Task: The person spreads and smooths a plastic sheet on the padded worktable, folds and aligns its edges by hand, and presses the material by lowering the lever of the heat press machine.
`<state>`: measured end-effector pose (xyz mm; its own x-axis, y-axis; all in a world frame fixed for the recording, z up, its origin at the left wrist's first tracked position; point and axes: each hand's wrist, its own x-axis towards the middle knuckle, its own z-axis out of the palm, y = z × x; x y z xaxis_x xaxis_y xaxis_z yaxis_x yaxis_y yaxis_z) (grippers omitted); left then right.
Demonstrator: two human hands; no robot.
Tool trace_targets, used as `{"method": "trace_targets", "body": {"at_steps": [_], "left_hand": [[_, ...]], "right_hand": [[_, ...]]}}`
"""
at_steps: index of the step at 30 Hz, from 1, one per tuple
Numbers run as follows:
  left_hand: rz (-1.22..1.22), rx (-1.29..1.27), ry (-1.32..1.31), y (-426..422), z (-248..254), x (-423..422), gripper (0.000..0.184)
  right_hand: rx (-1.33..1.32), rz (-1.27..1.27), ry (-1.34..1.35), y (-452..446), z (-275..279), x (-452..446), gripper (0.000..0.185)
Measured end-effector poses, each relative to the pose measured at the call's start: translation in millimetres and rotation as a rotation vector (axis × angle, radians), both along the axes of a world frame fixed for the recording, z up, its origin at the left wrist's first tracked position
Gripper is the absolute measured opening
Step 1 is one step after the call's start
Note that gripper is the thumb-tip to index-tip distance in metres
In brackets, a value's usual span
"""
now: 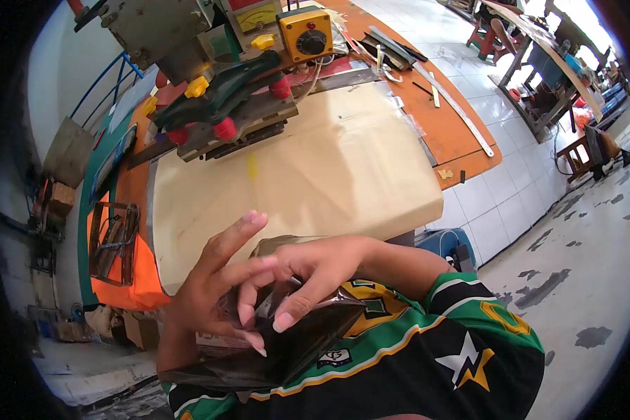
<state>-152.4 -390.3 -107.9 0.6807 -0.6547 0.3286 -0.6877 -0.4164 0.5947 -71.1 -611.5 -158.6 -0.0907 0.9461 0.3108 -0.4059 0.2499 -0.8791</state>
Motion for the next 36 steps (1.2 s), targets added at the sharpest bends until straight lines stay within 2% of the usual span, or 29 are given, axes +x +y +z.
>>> {"method": "trace_targets", "body": {"at_steps": [1, 2, 4, 5, 6, 7, 8, 9, 11, 13, 14, 15, 16, 19, 21, 22, 24, 26, 28, 30, 32, 36], "left_hand": [[0.036, -0.021, -0.024, -5.5, 1.3, -2.9, 0.095], [0.031, -0.020, -0.023, -4.3, 0.5, -4.2, 0.095], [0.023, 0.068, -0.279, -0.9, 0.0, -6.1, 0.084], [0.045, 0.047, -0.275, -3.5, 0.9, -6.9, 0.073], [0.051, 0.047, -0.273, -4.3, 2.3, -7.8, 0.073], [0.040, 0.038, -0.250, -4.8, 3.7, -8.3, 0.065], [0.029, 0.028, -0.228, -5.0, 5.3, -8.6, 0.057], [0.031, 0.028, -0.227, -3.2, 7.4, -8.4, 0.057], [0.042, 0.048, -0.223, 5.2, 12.1, -7.6, 0.039], [0.052, 0.124, -0.226, 16.0, 17.5, -8.9, 0.034], [0.063, 0.201, -0.229, 19.4, 18.7, -9.7, 0.029], [0.105, 0.189, -0.244, 20.5, 18.3, -11.7, 0.029], [0.106, 0.189, -0.244, 23.8, 19.1, -16.1, 0.029], [0.329, 0.121, -0.480, 32.1, 28.5, -30.2, 0.033], [0.363, 0.120, -0.516, 38.3, 43.9, -40.0, 0.034], [0.392, 0.118, -0.556, 41.8, 51.9, -43.8, 0.036], [0.388, 0.126, -0.635, 47.9, 64.2, -45.6, 0.041], [0.376, 0.050, -0.588, 58.5, 74.2, -52.1, 0.040], [0.426, 0.127, -0.660, 78.4, 88.6, -63.8, 0.037], [0.475, 0.209, -0.727, 91.7, 101.8, -74.1, 0.035], [0.488, 0.357, -0.809, 97.0, 112.6, -77.8, 0.031], [0.598, 0.528, -0.850, 102.0, 121.7, -70.3, 0.021]], "right_hand": [[0.008, 0.017, -0.003, 0.2, -1.4, -1.4, 0.040], [0.015, 0.036, -0.008, 0.9, -3.0, -2.9, 0.040], [0.081, 0.027, 0.011, 5.1, -10.2, -7.9, 0.041], [0.129, -0.005, -0.011, 6.3, -11.9, -8.6, 0.041], [0.176, -0.035, -0.033, 7.4, -11.5, -9.4, 0.040], [0.175, -0.029, -0.032, 4.8, -8.8, -7.0, 0.040], [0.043, 0.023, -0.087, -1.8, -3.2, -1.4, 0.040], [-0.089, 0.073, -0.141, -7.7, 2.4, 3.8, 0.039], [-0.120, 0.076, -0.177, -15.4, 10.9, 12.8, 0.040], [-0.151, 0.079, -0.212, -20.7, 11.9, 14.7, 0.041], [-0.054, -0.036, -0.223, -22.4, 10.7, 14.6, 0.043], [0.044, -0.150, -0.233, -23.7, 9.4, 14.5, 0.045], [0.044, -0.148, -0.232, -23.9, 6.9, 14.4, 0.045], [0.139, -0.348, -0.246, -26.6, 3.8, 15.0, 0.047], [-0.030, -0.291, -0.174, -32.6, 8.5, 16.2, 0.043], [-0.029, -0.287, -0.176, -33.6, 6.1, 16.3, 0.043], [-0.224, -0.163, -0.022, -35.0, -0.8, 14.8, 0.042], [-0.204, -0.163, -0.012, -36.8, -6.8, 15.3, 0.036], [-0.157, -0.158, -0.145, -37.7, -23.0, 21.0, 0.034], [-0.185, -0.171, -0.144, -43.8, -23.9, 24.3, 0.030], [-0.115, -0.277, -0.397, -47.2, -25.1, 28.8, 0.028], [-0.144, -0.388, -0.521, -52.1, -23.7, 31.4, 0.025]]}}
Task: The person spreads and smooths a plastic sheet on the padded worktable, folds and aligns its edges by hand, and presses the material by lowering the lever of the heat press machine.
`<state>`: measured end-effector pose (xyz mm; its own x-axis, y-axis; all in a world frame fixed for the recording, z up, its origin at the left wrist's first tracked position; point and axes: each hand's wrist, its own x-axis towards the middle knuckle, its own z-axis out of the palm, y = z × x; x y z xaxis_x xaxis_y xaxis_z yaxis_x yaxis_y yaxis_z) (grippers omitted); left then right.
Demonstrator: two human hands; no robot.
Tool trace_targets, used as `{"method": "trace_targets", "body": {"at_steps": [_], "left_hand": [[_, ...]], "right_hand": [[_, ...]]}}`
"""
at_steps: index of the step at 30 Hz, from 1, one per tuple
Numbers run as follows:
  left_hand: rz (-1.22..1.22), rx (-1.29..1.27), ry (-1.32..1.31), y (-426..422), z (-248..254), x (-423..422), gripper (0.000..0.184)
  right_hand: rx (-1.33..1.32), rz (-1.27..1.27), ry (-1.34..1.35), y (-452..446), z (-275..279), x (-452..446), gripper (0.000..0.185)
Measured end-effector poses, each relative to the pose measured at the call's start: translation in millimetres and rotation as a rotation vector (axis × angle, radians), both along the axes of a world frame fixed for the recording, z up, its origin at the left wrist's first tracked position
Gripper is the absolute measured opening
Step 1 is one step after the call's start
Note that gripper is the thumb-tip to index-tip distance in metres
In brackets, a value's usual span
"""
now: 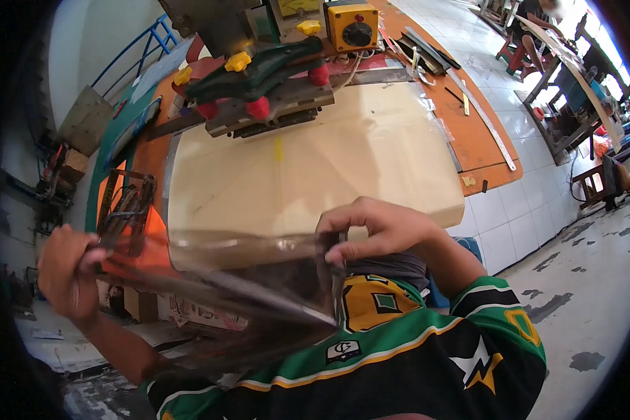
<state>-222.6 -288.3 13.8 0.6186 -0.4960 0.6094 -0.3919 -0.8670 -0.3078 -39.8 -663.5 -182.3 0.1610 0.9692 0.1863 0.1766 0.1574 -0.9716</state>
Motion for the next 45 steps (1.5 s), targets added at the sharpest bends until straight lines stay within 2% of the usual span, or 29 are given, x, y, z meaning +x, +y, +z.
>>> {"method": "trace_targets", "body": {"at_steps": [2, 5, 6, 7, 11, 13, 15, 17, 18, 20, 21, 24, 26, 28, 30, 31, 33, 36, 38, 40, 41, 42, 44, 45], "left_hand": [[0.074, 0.066, 0.015, -0.1, -5.4, 12.9, 0.017], [0.157, 0.017, 0.105, 4.0, -27.9, 41.8, 0.015], [0.152, -0.087, 0.166, 7.1, -34.8, 49.7, 0.014], [0.146, -0.191, 0.228, 9.3, -37.2, 55.5, 0.014], [0.080, -0.348, 0.210, 9.7, -32.1, 65.6, 0.017], [0.081, -0.315, 0.178, 3.1, -23.3, 61.2, 0.019], [0.082, -0.280, 0.141, 1.2, -11.7, 54.7, 0.021], [0.051, -0.248, 0.155, 5.4, -2.2, 45.6, 0.032], [0.056, -0.247, 0.152, 13.5, 0.3, 42.1, 0.032], [0.047, -0.273, 0.277, 30.7, 5.8, 37.9, 0.050], [0.046, -0.271, 0.276, 31.2, 4.3, 41.5, 0.050], [0.036, -0.388, 0.361, 34.7, -15.2, 68.7, 0.044], [0.067, -0.566, 0.586, 34.4, -35.7, 89.3, 0.043], [0.173, -0.688, 0.776, 32.5, -59.1, 108.1, 0.040], [0.179, -0.530, 0.831, 27.4, -81.6, 128.8, 0.033], [0.179, -0.532, 0.832, 32.1, -96.8, 138.4, 0.033], [0.146, -0.548, 1.012, 42.1, -132.6, 154.9, 0.024], [0.222, -0.513, 0.905, 50.1, -184.4, 165.5, 0.021], [0.274, -0.459, 0.824, 47.4, -209.5, 166.4, 0.018], [0.301, -0.405, 0.433, 18.5, -224.5, 159.8, 0.016], [0.299, -0.646, 0.520, 0.4, -229.3, 154.1, 0.018], [0.291, -0.747, 0.553, -16.9, -231.5, 147.9, 0.021], [0.275, -0.728, 0.660, -44.7, -234.1, 131.6, 0.043], [0.276, -0.730, 0.658, -48.9, -245.6, 126.4, 0.043]], "right_hand": [[0.044, -0.314, -0.077, -4.0, 4.4, 3.1, 0.023], [0.091, -0.658, -0.138, -14.4, 13.2, 18.8, 0.020], [0.114, -0.768, -0.190, -17.5, 13.4, 23.8, 0.023], [0.114, -0.766, -0.187, -20.3, 15.5, 25.0, 0.023], [0.098, -1.035, -0.489, -35.6, 36.5, 20.5, 0.018], [0.099, -1.079, -0.558, -45.3, 50.2, 14.9, 0.017], [0.187, -1.135, -0.893, -58.7, 62.1, 13.5, 0.012], [0.223, -1.209, -1.033, -72.8, 70.9, 14.9, 0.010], [0.205, -1.245, -1.082, -80.2, 77.2, 14.7, 0.011], [0.205, -1.243, -1.116, -89.3, 87.1, 20.4, 0.013], [0.198, -1.245, -1.151, -92.8, 91.7, 24.4, 0.015], [0.087, -1.205, -1.129, -98.6, 104.3, 41.2, 0.019], [0.056, -1.165, -1.068, -102.2, 100.4, 64.9, 0.024], [-0.038, -1.011, -0.876, -100.3, 91.5, 88.7, 0.028], [-0.208, -0.934, -0.821, -98.6, 68.6, 118.5, 0.033], [-0.303, -0.903, -0.814, -94.1, 57.4, 127.9, 0.031], [-0.426, -0.856, -0.800, -86.7, 36.1, 138.8, 0.031], [-0.497, -0.827, -0.774, -81.5, -0.3, 154.8, 0.032], [-0.399, -0.860, -0.933, -83.5, -28.1, 167.1, 0.031], [-0.490, -0.865, -0.939, -78.9, -34.0, 165.8, 0.031], [-0.466, -0.931, -0.988, -77.0, -48.6, 167.9, 0.030], [-0.440, -0.996, -1.036, -75.8, -57.3, 168.3, 0.029], [-0.545, -1.024, -0.963, -64.6, -43.9, 144.8, 0.026], [-0.553, -1.077, -1.004, -62.0, -43.5, 138.2, 0.024]]}}
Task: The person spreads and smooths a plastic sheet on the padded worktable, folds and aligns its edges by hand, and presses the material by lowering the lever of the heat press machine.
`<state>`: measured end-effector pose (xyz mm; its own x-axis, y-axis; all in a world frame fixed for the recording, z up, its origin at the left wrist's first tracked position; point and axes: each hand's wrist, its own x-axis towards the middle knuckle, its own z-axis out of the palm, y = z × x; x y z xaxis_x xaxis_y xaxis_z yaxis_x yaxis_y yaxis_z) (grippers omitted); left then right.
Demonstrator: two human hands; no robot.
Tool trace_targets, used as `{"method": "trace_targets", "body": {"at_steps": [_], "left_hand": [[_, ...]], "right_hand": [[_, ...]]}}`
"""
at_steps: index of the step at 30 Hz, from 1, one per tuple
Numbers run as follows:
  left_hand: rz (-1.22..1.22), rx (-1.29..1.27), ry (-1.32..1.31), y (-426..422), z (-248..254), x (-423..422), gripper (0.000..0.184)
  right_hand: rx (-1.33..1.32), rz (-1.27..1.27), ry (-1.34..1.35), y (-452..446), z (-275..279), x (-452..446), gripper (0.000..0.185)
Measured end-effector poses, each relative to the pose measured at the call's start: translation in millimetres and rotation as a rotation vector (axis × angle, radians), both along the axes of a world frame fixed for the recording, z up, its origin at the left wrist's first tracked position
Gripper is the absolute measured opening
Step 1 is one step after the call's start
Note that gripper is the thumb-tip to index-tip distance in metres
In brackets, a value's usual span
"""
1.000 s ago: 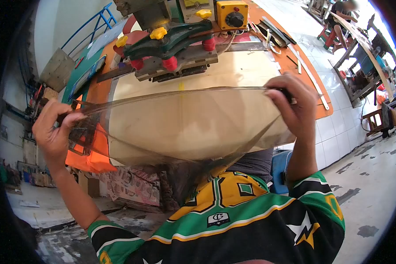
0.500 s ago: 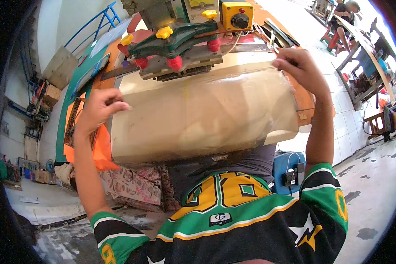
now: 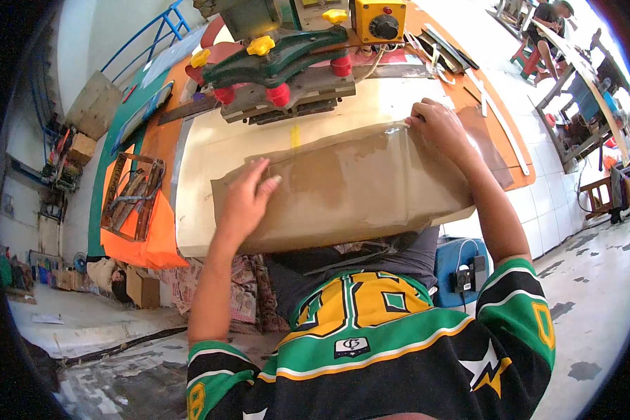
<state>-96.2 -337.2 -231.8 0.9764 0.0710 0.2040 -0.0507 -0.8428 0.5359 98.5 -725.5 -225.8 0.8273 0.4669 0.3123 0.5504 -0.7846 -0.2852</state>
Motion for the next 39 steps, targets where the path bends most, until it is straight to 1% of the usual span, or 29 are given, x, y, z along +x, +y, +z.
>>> {"method": "trace_targets", "body": {"at_steps": [2, 3, 4, 5, 7, 8, 10, 11, 13, 14, 16, 21, 25, 32, 39], "left_hand": [[-0.077, 0.275, 0.022, -3.4, -29.2, -5.3, 0.067], [-0.078, 0.274, 0.022, -5.7, -29.3, -6.9, 0.067], [-0.069, 0.300, 0.089, -7.5, -28.6, -8.3, 0.072], [-0.060, 0.325, 0.155, -8.2, -28.2, -9.0, 0.078], [-0.058, 0.339, 0.145, -5.0, -31.3, -5.5, 0.077], [-0.054, 0.356, 0.129, -2.0, -32.8, -1.7, 0.076], [-0.048, 0.351, 0.114, 5.1, -36.3, 8.0, 0.075], [-0.048, 0.347, 0.105, 8.4, -37.5, 13.1, 0.075], [-0.045, 0.354, 0.092, 13.5, -36.6, 25.2, 0.074], [-0.042, 0.360, 0.081, 15.9, -37.5, 29.9, 0.074], [-0.040, 0.355, 0.084, 20.3, -39.6, 39.0, 0.074], [-0.029, 0.340, 0.031, 32.9, -46.5, 57.8, 0.079], [-0.037, 0.330, 0.042, 39.1, -47.3, 67.4, 0.081], [-0.035, 0.352, 0.037, 41.5, -44.1, 72.8, 0.083], [-0.053, 0.333, -0.012, 53.2, -52.6, 86.1, 0.086]], "right_hand": [[-0.011, -0.044, -0.049, 5.6, 3.0, -14.6, 0.022], [-0.020, -0.031, -0.147, 9.0, 6.2, -22.8, 0.023], [-0.029, -0.019, -0.244, 11.9, 8.7, -31.1, 0.025], [-0.030, -0.020, -0.243, 14.6, 10.9, -39.5, 0.025], [-0.018, 0.097, -0.049, 18.2, 12.2, -57.2, 0.040], [-0.019, 0.101, -0.051, 18.3, 9.6, -65.9, 0.040], [-0.126, 0.157, 0.065, 19.8, 1.0, -76.1, 0.057], [-0.127, 0.158, 0.064, 20.2, -4.1, -73.5, 0.057], [-0.139, 0.151, 0.130, 20.2, -13.1, -67.5, 0.070], [-0.143, 0.154, 0.135, 20.7, -15.3, -63.6, 0.070], [-0.131, 0.147, 0.173, 23.2, -15.5, -54.6, 0.077], [-0.124, 0.131, 0.136, 30.8, -19.0, -45.1, 0.078], [-0.133, 0.110, 0.094, 33.6, -25.6, -42.1, 0.079], [-0.126, 0.105, 0.095, 34.6, -28.6, -38.7, 0.080], [-0.171, 0.112, 0.096, 39.2, -27.1, -33.2, 0.081]]}}
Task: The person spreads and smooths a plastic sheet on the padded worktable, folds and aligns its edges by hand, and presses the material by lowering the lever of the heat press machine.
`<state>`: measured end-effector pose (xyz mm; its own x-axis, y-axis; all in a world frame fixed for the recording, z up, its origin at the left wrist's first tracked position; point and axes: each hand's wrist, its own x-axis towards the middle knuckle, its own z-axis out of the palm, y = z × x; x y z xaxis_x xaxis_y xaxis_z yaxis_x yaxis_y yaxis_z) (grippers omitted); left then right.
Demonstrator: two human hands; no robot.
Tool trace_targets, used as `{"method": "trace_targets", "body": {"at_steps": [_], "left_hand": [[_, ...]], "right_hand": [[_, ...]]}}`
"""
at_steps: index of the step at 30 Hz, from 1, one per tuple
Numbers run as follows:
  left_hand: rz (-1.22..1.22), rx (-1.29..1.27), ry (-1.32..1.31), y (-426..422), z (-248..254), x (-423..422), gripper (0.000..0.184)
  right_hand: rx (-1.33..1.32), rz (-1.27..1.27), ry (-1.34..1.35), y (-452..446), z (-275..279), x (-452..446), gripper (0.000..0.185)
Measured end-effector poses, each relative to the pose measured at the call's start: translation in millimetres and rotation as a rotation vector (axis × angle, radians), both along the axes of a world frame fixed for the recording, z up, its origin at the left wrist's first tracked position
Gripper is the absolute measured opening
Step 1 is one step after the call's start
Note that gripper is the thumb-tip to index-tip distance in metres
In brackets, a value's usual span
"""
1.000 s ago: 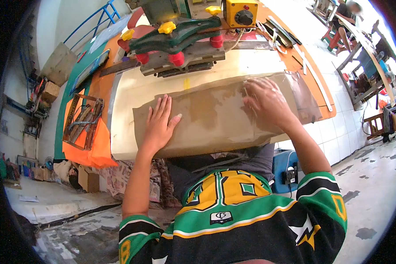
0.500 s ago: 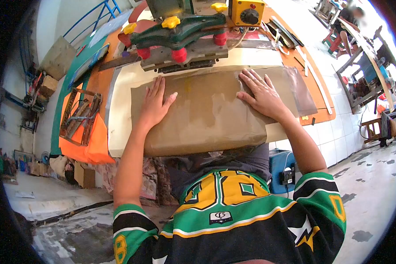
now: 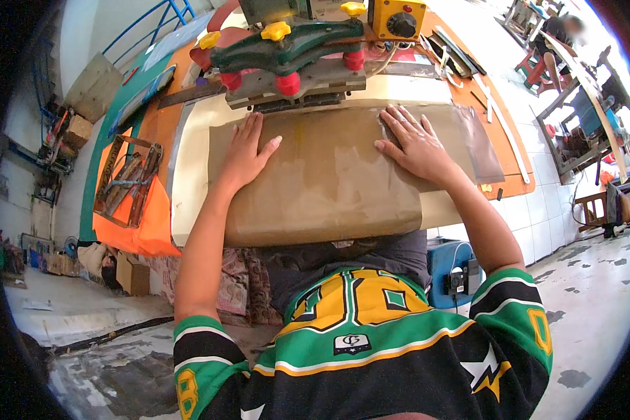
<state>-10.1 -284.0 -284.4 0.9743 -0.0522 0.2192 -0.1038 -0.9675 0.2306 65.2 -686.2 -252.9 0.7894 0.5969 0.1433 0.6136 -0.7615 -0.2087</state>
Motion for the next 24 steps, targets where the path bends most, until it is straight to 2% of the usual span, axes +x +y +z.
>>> {"method": "trace_targets", "body": {"at_steps": [12, 18, 24], "left_hand": [[0.040, -0.014, -0.020, 9.8, 4.7, 16.4, 0.095], [0.069, 0.029, 0.067, 7.8, 15.0, 20.5, 0.092], [0.053, 0.003, 0.004, 8.9, 6.8, 23.1, 0.093]], "right_hand": [[0.004, -0.040, -0.030, 10.6, -7.1, 13.2, 0.080], [0.006, -0.065, 0.007, 13.2, -1.6, 15.1, 0.080], [0.009, -0.060, 0.021, 10.6, -0.9, 16.1, 0.080]]}}
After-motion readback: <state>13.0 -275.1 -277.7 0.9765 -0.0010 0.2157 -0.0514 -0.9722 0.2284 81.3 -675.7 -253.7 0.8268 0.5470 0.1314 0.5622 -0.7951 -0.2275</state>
